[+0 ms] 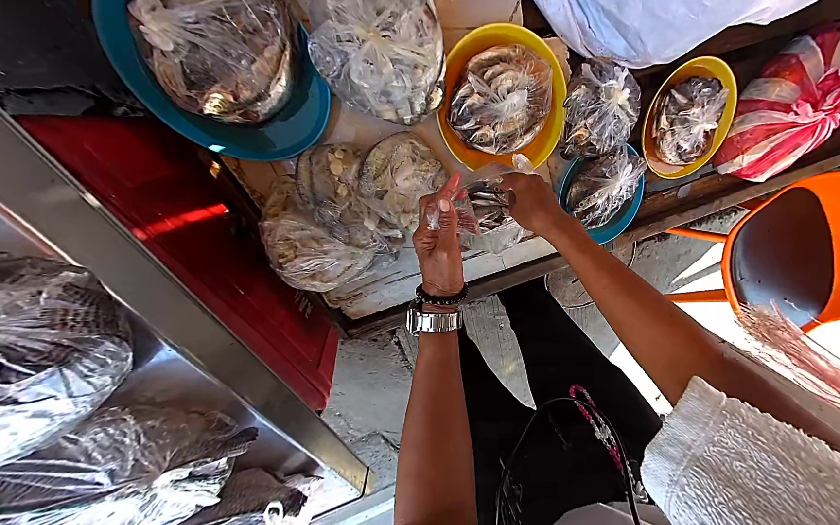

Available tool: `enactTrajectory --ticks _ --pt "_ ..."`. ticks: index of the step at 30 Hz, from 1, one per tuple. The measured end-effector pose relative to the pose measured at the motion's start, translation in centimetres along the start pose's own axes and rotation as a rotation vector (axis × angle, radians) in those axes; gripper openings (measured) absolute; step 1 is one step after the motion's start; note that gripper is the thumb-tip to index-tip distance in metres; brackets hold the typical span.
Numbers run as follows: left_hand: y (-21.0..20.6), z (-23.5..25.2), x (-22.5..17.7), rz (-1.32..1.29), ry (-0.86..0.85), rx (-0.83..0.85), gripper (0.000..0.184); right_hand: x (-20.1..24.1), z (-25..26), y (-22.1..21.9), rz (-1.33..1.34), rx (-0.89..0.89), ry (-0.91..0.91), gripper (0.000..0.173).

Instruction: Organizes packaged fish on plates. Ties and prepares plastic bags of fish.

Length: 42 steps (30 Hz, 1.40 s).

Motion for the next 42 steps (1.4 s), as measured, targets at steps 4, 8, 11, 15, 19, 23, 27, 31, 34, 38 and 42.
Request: enactTrajectory --ticks 4,8,11,15,19,23,27,31,34,38,42 --pt "0.1 0.6 0.0 0.008 0.0 0.007 0.041 -0.1 0.6 -1.3 -0.047 -0.149 0.15 0.032" --pt "0.1 0.5 0.4 0.047 -0.034 0.024 0.04 0.8 1.8 -3.9 -0.35 -0.15 0.108 0.031" --pt "-0.4 0.9 1.4 0.027 -0.074 0.01 0.038 1.3 3.4 -3.9 -0.418 -0.092 0.047 0.034" --pt "0.1 0.2 0.8 0.053 -0.005 0.017 0.041 1.6 2.9 -2.0 -0.435 -0.019 0.075 0.037" --pt "0.7 0.3 -0.3 0.005 0.006 0.017 0.041 0.8 -0.2 0.2 -0.412 0.019 0.081 0.029" --pt "0.2 -0.4 -0.5 0.063 0.015 0.065 0.04 -0.7 -1.7 -0.7 -0.416 0.065 0.004 0.042" --pt "0.1 -2.3 -0.5 0.203 0.017 0.032 0.041 -1.3 -2.5 -0.9 -0.379 0.024 -0.039 0.052" --pt "1.0 -3.0 -0.7 0.557 -0.051 -0.155 0.041 -1.7 -5.4 -0.1 -0.308 -0.07 0.126 0.037" --pt "1.4 -3.9 -2.6 0.885 -0.069 -0.21 0.04 -1.8 -8.5 -0.1 -0.282 -0.132 0.31 0.031" --pt "1.3 -5.4 -3.7 0.98 -0.119 -0.231 0.035 -2.5 -11.1 -0.7 -0.225 -0.286 0.342 0.027" --pt "-0.3 -5.9 -3.6 0.904 -0.143 -0.211 0.032 -3.0 -10.1 -2.9 -0.246 -0.174 0.241 0.042"
Point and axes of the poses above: each hand's wrist, its own z-axis towards the middle knuckle, its own y-axis out of the back of the hand, x = y × z, the point moved 2 cm from there along z, towards the middle knuckle, and after that the axes turned 8 degrees about z, right-handed, at the moved point
